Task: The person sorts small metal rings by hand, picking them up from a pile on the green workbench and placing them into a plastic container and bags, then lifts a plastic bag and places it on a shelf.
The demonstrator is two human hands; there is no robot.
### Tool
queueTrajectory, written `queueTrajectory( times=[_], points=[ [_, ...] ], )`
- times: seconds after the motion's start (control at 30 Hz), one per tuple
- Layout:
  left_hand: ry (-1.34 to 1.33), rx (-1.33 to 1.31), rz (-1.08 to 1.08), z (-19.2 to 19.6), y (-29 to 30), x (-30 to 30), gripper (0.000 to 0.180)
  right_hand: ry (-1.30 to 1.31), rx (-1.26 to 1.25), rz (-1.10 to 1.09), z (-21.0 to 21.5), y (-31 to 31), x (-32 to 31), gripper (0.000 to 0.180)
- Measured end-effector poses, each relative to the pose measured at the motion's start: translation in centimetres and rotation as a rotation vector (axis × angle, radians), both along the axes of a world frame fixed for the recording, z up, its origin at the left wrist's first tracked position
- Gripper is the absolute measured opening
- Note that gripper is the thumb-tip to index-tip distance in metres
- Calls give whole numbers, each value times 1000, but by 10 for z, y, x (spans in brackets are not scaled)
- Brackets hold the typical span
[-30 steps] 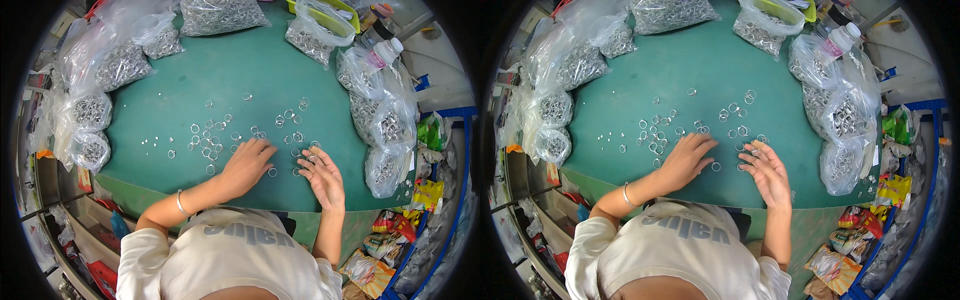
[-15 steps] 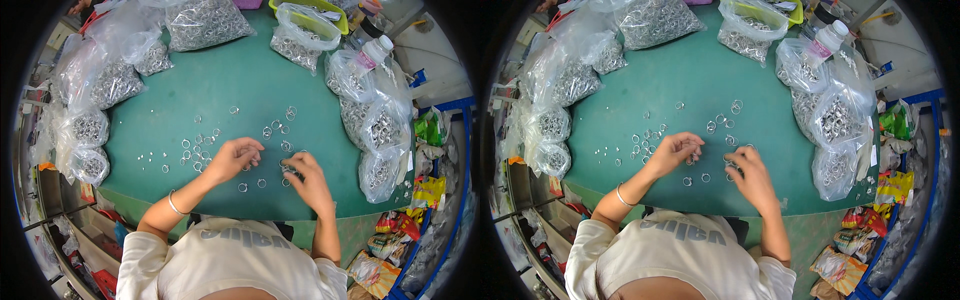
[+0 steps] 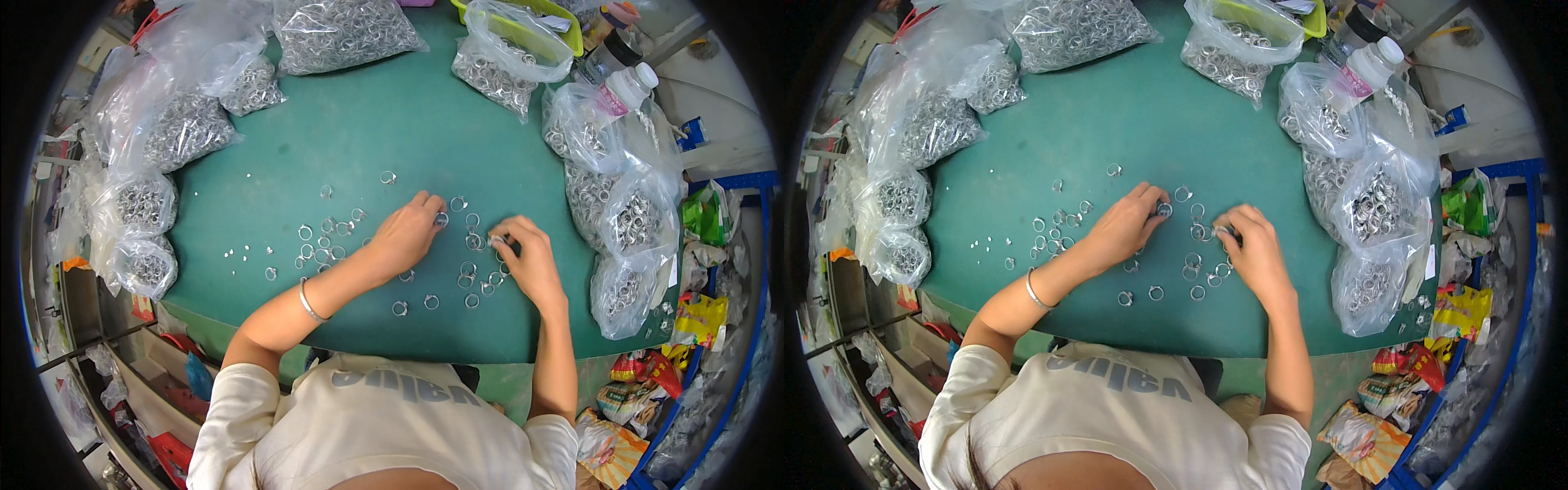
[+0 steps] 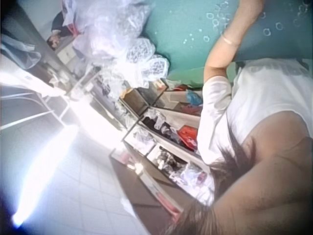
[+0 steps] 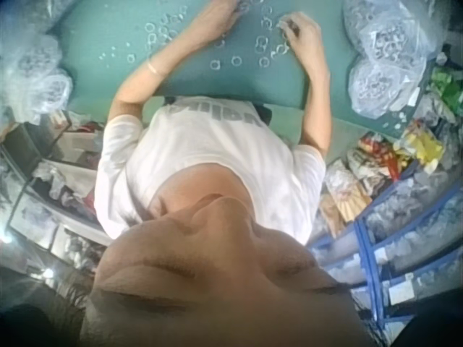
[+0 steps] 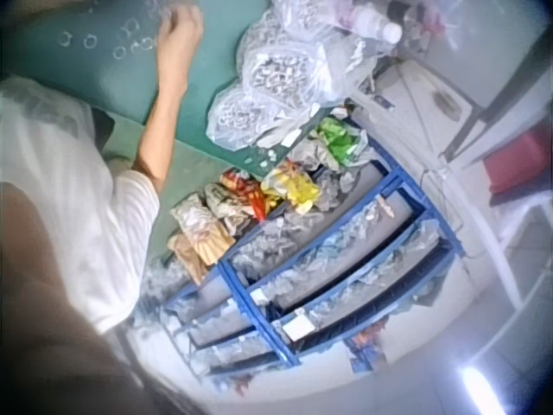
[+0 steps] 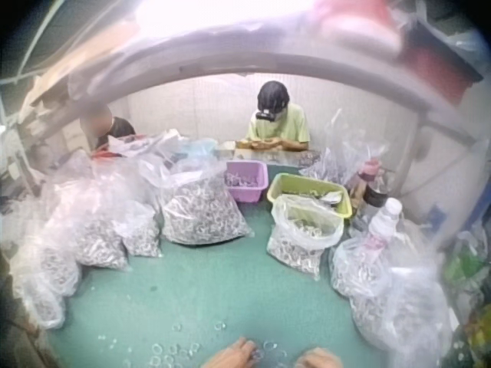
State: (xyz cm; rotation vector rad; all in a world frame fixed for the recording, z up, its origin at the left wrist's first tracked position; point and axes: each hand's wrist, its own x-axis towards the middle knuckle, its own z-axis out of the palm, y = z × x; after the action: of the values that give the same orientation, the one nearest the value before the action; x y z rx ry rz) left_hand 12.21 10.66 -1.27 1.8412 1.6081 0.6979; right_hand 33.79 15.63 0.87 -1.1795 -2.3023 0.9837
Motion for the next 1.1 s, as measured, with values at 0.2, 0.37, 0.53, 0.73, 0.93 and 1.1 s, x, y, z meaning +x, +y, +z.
queueTrajectory(
  times=[0.2, 0.37, 0.53, 0.73, 0.93, 1.1],
  points=[
    [-138, -255, -183, 30, -13, -25, 30, 66, -85, -369, 21, -11, 14, 19],
    [91, 25, 253, 17, -3, -58, 28, -23, 251, -113, 10, -15, -28, 27],
    [197, 150, 247, 9, 11, -76, 26, -230, 254, -35, 10, -23, -21, 24],
    [141, 136, 151, 11, 10, -97, 15, -165, 219, -61, 28, -37, -31, 23],
    [58, -1, 97, 33, -66, -93, 20, -128, 164, 110, 26, -55, -78, 29],
    [11, 176, 390, 26, -120, -100, 25, -38, 151, 194, 19, -64, -116, 30]
  ],
)
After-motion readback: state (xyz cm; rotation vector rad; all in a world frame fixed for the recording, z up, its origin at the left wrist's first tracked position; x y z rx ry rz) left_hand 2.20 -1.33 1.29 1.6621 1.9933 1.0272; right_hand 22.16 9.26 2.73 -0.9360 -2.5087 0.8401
